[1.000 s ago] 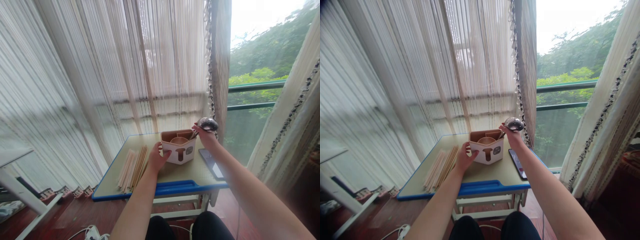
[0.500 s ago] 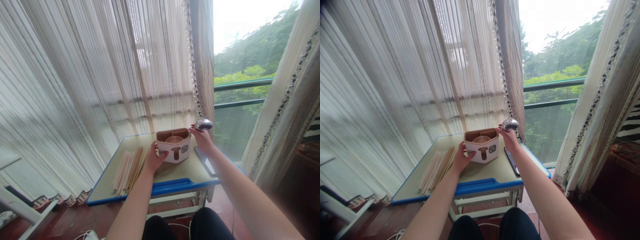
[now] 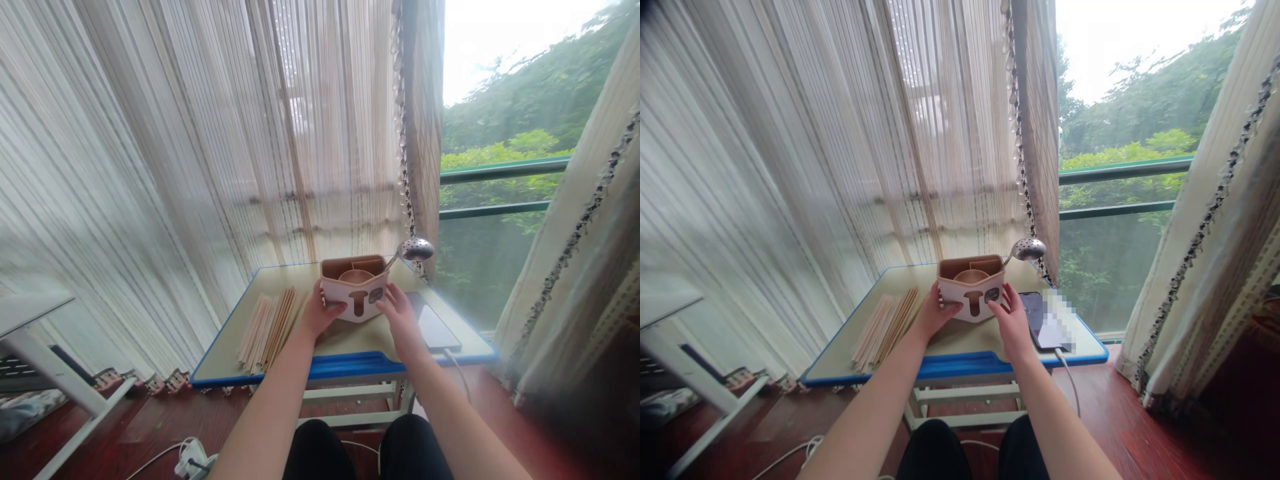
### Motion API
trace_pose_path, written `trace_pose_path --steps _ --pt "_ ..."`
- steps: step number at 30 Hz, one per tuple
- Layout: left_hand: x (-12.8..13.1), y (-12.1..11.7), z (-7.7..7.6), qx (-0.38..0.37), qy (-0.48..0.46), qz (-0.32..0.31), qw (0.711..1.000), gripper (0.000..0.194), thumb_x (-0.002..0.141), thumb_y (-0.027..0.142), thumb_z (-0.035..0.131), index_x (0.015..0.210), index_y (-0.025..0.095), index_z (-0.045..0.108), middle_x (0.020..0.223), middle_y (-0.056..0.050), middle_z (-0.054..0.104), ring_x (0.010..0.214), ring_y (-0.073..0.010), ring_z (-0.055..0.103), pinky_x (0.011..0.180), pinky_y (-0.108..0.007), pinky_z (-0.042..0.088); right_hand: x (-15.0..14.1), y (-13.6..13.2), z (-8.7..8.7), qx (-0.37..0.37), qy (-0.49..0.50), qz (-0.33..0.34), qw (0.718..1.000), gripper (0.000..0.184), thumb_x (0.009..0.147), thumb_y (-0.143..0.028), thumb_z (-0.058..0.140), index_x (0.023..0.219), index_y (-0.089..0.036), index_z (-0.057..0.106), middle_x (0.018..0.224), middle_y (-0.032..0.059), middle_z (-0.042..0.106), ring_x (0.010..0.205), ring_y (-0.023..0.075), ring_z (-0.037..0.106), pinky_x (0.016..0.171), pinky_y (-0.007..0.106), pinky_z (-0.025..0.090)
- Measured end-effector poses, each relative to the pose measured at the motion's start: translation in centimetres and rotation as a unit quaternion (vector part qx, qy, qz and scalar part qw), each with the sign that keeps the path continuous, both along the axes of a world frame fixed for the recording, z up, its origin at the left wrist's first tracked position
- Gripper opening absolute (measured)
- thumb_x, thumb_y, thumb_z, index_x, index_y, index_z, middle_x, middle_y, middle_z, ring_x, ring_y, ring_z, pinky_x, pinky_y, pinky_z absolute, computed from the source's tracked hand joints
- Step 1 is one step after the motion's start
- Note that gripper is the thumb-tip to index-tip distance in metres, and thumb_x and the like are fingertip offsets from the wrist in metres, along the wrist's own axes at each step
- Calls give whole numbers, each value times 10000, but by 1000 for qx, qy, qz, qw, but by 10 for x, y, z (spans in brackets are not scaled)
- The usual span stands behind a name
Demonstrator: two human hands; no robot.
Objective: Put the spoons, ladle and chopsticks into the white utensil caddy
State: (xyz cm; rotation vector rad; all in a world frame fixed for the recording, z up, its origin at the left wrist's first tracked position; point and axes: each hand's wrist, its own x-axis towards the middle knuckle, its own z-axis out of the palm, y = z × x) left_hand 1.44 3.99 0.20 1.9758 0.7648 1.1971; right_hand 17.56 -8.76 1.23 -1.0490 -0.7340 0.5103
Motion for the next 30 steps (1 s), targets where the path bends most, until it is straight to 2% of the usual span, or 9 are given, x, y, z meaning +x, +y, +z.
trace_pose_path --steps 5,9,12,15,19,22,24,27,30 --pt "-2 0 -6 6 -9 48 999 814 653 411 722 1324 239 294 1243 -118 508 1038 -231 552 817 -381 482 -14 0 -21 47 -34 -37 998 608 755 -337 603 1327 -241 418 1406 73 406 1293 233 362 1066 405 291" --pt "-4 -3 -4 39 31 141 989 866 618 499 718 1328 222 305 1299 -128 451 1093 -252 513 889 -418 447 -4 -2 -26 13 -63 -58 996 587 767 -335 562 1331 -244 427 1398 75 418 1260 260 405 1049 430 306" --pt "-12 -8 6 100 67 231 965 950 593 572 705 1340 163 286 1323 -162 418 1204 -290 426 984 -443 374 -7 -8 -23 2 -112 -80 990 548 774 -334 538 1304 -216 460 1362 91 458 1235 268 433 1029 441 332" --pt "-32 -16 15 151 101 319 930 751 702 548 625 1274 123 388 1267 -174 471 1219 -289 411 1013 -448 337 -26 -15 -15 44 -211 -95 972 438 799 -312 509 1221 -199 530 1296 94 523 1214 251 458 1029 434 333" --pt "-71 -35 9 127 138 389 902 382 834 376 510 1141 148 528 1124 -128 582 1098 -232 509 952 -386 397 -63 -3 -7 53 -322 34 945 309 807 -284 491 1079 -203 614 1151 94 623 1083 230 563 945 391 419" --pt "-90 -51 -2 84 173 415 890 260 827 326 516 1007 162 606 981 -103 636 959 -218 571 844 -346 453 -81 23 -12 5 -270 65 961 321 812 -309 452 1073 -182 590 1039 105 659 851 209 639 788 364 495" --pt "-94 -57 -5 70 232 416 876 220 804 317 546 934 164 637 913 -95 646 910 -225 582 805 -345 459 -86 40 -20 -47 -253 78 963 368 804 -327 442 1121 -175 552 963 93 674 731 195 640 718 359 504" --pt "-89 -58 -3 56 351 406 842 197 784 292 569 879 153 670 905 -111 641 946 -255 566 834 -381 435 -85 51 -31 -121 -299 136 937 399 781 -328 462 1147 -191 542 877 59 689 654 179 630 691 346 489" --pt "-82 -54 3 48 389 406 825 203 810 228 524 886 132 686 942 -149 628 1000 -283 541 858 -423 411 -81 50 -34 -140 -314 167 924 374 773 -323 470 1113 -200 569 836 43 693 639 166 623 684 328 473"
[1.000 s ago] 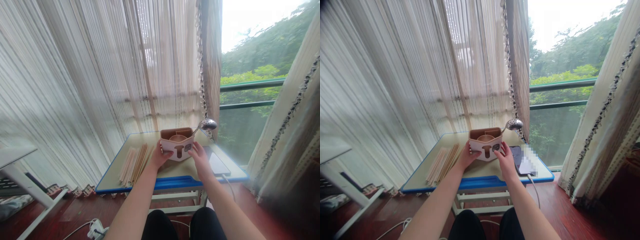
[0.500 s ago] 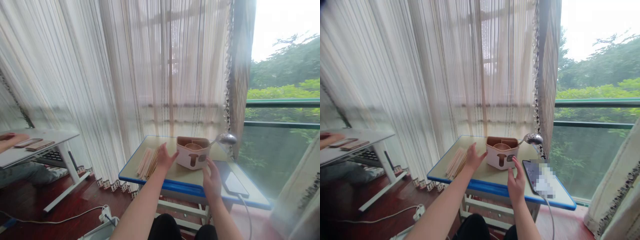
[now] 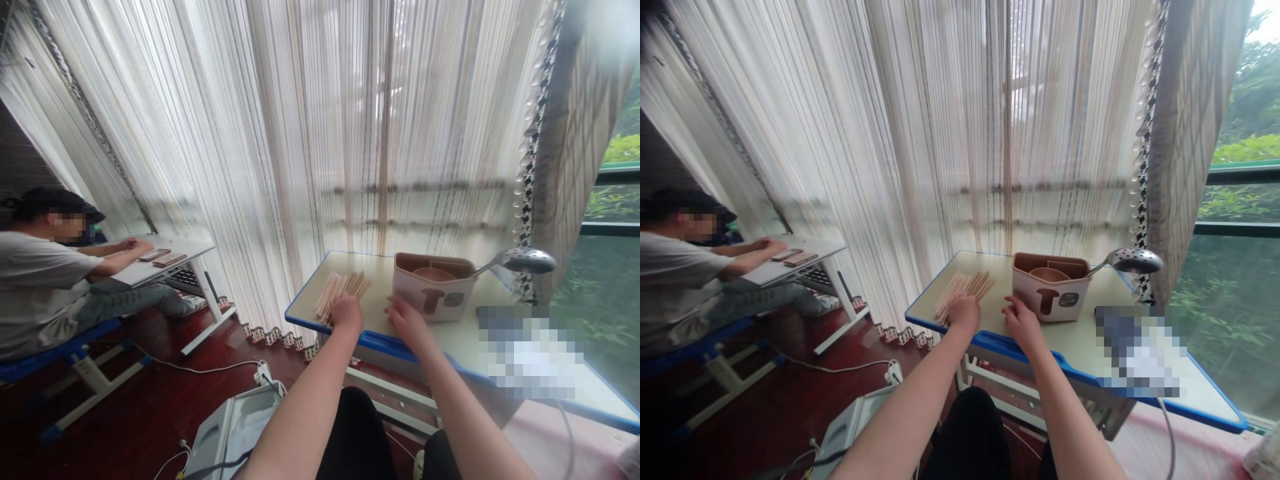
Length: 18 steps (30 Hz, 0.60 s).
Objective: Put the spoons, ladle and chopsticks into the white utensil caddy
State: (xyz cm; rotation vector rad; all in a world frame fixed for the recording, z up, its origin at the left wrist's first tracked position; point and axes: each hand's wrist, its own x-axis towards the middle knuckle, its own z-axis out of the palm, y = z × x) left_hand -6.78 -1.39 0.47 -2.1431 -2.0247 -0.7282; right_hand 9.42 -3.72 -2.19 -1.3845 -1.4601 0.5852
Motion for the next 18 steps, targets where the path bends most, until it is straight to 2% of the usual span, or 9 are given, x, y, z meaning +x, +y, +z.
trace_pose_path --steps 5,10,14,18 --pt "4 4 2 -10 9 3 1000 313 846 98 385 941 118 682 1001 -185 606 1032 -310 519 838 -462 406 -1 -6 5 -7 39 2 999 325 747 -306 493 1024 -190 617 799 39 694 645 169 614 674 320 459" --pt "5 0 -1 -21 2 0 1000 353 832 42 350 950 98 678 1015 -199 597 1059 -308 495 853 -459 396 -1 -7 9 -18 37 -1 999 245 704 -278 526 896 -201 660 779 35 692 704 184 620 726 326 451" --pt "6 -1 -3 -24 -5 -2 1000 358 828 32 346 953 91 676 1008 -196 599 1048 -291 498 853 -437 398 0 -8 10 -25 62 4 998 283 735 -294 481 950 -186 631 805 44 688 670 165 616 662 303 474" --pt "9 -1 -2 -19 3 3 1000 365 829 40 338 949 86 680 1025 -198 598 1056 -303 488 863 -461 382 -1 -11 13 -23 110 4 994 405 767 -362 469 1115 -173 554 843 59 677 655 162 623 549 270 473"
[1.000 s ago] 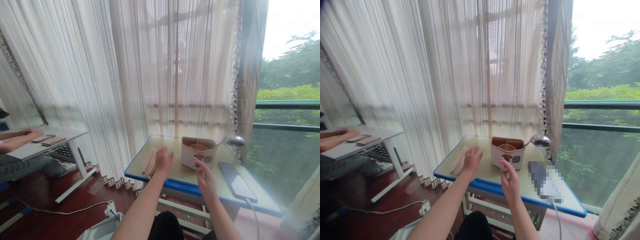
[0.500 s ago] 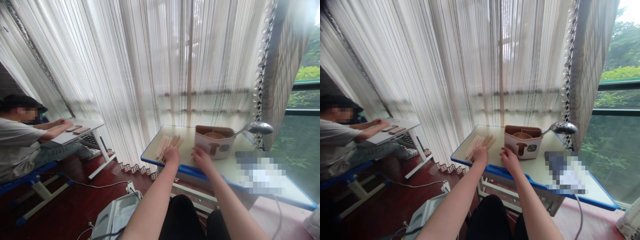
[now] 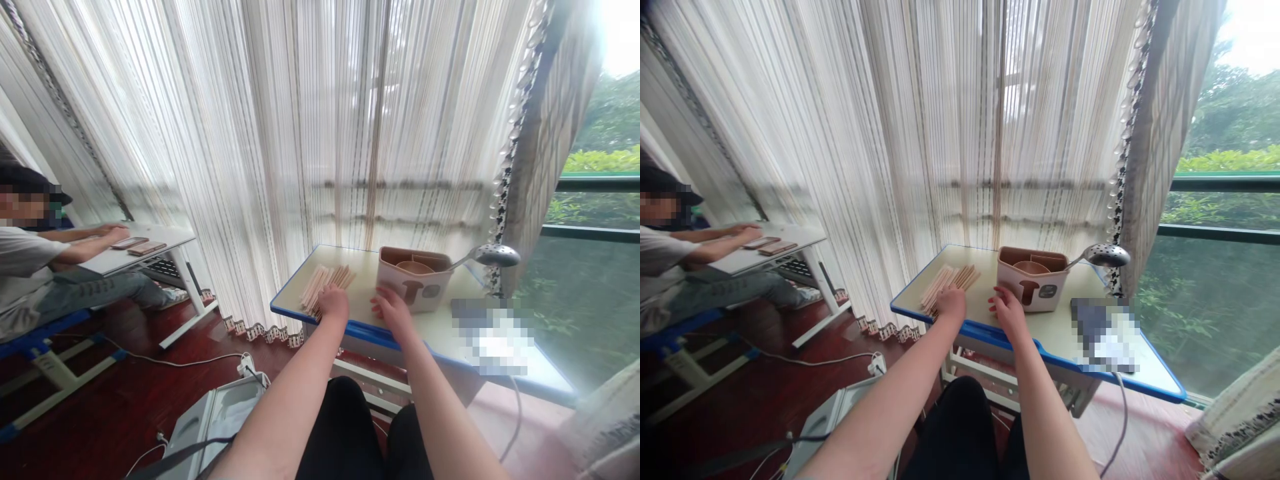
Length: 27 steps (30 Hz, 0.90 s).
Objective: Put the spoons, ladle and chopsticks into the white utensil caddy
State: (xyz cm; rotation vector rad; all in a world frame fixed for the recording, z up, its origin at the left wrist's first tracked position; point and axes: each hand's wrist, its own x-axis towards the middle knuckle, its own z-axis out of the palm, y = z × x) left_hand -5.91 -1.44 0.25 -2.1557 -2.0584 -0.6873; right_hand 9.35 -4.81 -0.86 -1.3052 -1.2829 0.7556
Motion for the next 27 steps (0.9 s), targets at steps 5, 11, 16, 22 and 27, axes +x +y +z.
trace_pose_path --steps 5,11,16,22,27 --pt "7 -1 4 6 14 10 1000 387 838 46 313 999 75 663 1031 -218 599 1045 -317 497 850 -473 371 -1 -2 3 1 51 1 999 471 757 -417 516 1164 -181 530 805 49 669 612 157 616 515 266 466" --pt "12 -3 7 2 15 25 1000 392 824 21 304 1017 44 645 1030 -244 596 1022 -321 518 827 -459 372 -1 -2 2 -1 48 7 999 427 748 -401 533 1112 -179 567 801 48 676 624 154 618 534 265 471" --pt "10 -5 6 5 8 27 1000 406 837 41 289 1047 62 636 1040 -239 595 1043 -324 508 833 -471 369 0 -3 3 -4 46 12 999 427 749 -384 533 1115 -167 570 803 52 677 631 154 621 532 261 467" --pt "8 -9 6 8 -6 27 1000 392 844 32 289 1027 45 635 1041 -234 590 1048 -315 512 855 -458 370 1 -3 3 -5 44 13 999 397 737 -369 554 1080 -170 585 806 56 678 628 148 614 521 253 459" --pt "7 -14 10 -4 -33 24 999 392 853 38 273 1049 33 613 1065 -241 571 1073 -327 499 872 -485 362 1 -4 3 -1 45 13 999 389 734 -357 560 1069 -162 588 794 56 676 630 155 614 522 262 466"
